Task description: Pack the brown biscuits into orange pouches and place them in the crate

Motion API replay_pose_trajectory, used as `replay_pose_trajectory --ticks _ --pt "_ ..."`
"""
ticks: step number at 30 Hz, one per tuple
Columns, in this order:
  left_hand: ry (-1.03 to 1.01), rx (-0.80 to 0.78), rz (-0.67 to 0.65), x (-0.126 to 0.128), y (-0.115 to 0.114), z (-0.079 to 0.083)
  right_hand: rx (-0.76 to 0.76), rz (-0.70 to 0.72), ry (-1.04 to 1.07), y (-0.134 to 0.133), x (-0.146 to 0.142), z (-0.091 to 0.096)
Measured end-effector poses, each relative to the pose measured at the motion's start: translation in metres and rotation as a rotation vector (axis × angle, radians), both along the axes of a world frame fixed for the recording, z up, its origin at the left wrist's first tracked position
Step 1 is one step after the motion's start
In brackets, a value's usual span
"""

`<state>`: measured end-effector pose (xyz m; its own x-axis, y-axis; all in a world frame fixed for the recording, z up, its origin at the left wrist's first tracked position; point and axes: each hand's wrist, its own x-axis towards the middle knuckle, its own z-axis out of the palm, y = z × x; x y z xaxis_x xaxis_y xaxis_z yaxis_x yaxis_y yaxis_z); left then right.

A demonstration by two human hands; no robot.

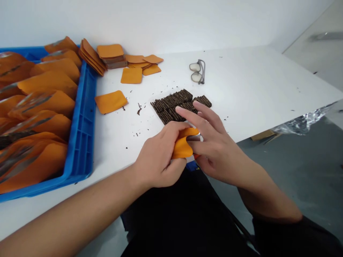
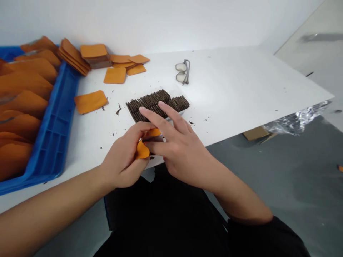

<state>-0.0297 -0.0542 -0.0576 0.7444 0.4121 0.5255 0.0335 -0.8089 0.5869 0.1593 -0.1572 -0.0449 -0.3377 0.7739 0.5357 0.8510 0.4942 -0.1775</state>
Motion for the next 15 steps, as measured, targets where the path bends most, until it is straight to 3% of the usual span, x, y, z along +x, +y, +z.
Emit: replay_pose_trajectory --ticks 4,8,12,15 --pt "0.019 -0.136 -0.030 -0.003 -0.005 0.000 -0.044 0.105 0.062 -0.002 0.011 0.011" --pt "0.052 -0.280 -0.038 -0.006 -0.008 0.001 -0.106 0.139 0.152 -0.014 0.033 0.037" --pt "0.089 -0.320 -0.065 -0.005 -0.008 0.005 -0.165 0.049 0.263 -0.016 0.056 0.064" --pt "0.066 -0.301 -0.087 -0.006 -0.006 0.004 -0.156 -0.082 0.278 0.007 0.076 0.078"
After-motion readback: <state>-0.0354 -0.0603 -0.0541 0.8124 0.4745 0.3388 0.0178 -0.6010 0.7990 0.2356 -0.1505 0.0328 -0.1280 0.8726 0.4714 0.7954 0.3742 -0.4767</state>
